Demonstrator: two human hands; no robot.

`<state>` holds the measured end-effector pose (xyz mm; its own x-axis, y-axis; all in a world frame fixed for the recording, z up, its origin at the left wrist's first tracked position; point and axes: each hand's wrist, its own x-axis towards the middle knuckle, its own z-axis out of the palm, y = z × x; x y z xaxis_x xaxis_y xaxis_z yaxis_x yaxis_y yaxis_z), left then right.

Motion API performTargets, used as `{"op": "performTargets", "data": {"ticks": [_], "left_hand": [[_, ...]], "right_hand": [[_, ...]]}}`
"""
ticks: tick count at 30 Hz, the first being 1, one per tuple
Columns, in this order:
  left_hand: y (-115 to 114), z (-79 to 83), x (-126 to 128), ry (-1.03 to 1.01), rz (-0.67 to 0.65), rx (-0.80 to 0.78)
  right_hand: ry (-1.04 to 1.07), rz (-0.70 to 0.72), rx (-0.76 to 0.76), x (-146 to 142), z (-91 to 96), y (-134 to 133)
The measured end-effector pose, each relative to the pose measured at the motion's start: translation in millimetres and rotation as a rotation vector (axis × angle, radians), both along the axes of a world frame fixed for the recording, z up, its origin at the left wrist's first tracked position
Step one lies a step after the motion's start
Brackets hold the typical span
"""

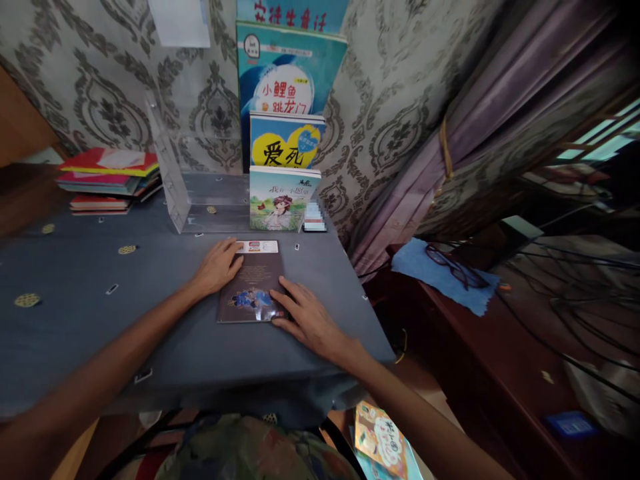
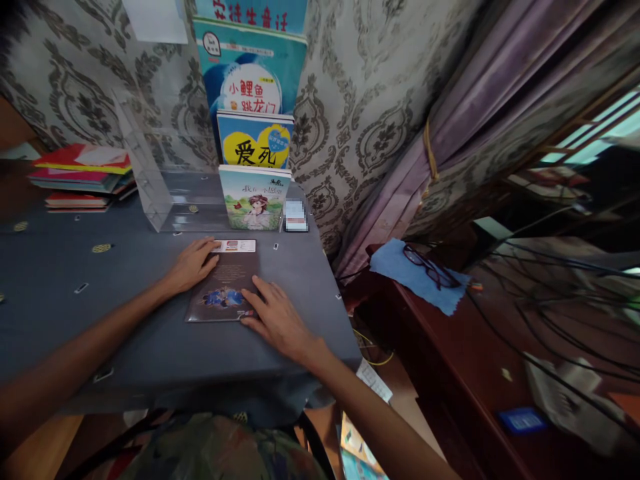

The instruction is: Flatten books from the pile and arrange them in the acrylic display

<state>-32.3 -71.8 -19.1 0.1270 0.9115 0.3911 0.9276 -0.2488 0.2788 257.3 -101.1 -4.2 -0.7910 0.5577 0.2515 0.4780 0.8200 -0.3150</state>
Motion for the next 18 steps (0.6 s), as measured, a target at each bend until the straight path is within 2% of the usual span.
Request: {"op": "performTargets", "data": {"ticks": [4,8,13,18], "left_hand": [[5,2.3,-1,0.008,-0.006,0.004],[4,3.2,-1,0.014,-0.011,0.027],[4,4.7,-1,0.021,-0.026,0.016],[7,2.7,-13,-0.074,-0.046,-0.01]], "right_hand": [[0.008,-0.036,-0.036,-10,13.1,13],[0.03,-0.094,-0.072,-37,17.3,45],[0.021,-0.173,-0.038,-69,9.8,92],[0.106,-0.167,-0.037,-70,-2.2,107]]}}
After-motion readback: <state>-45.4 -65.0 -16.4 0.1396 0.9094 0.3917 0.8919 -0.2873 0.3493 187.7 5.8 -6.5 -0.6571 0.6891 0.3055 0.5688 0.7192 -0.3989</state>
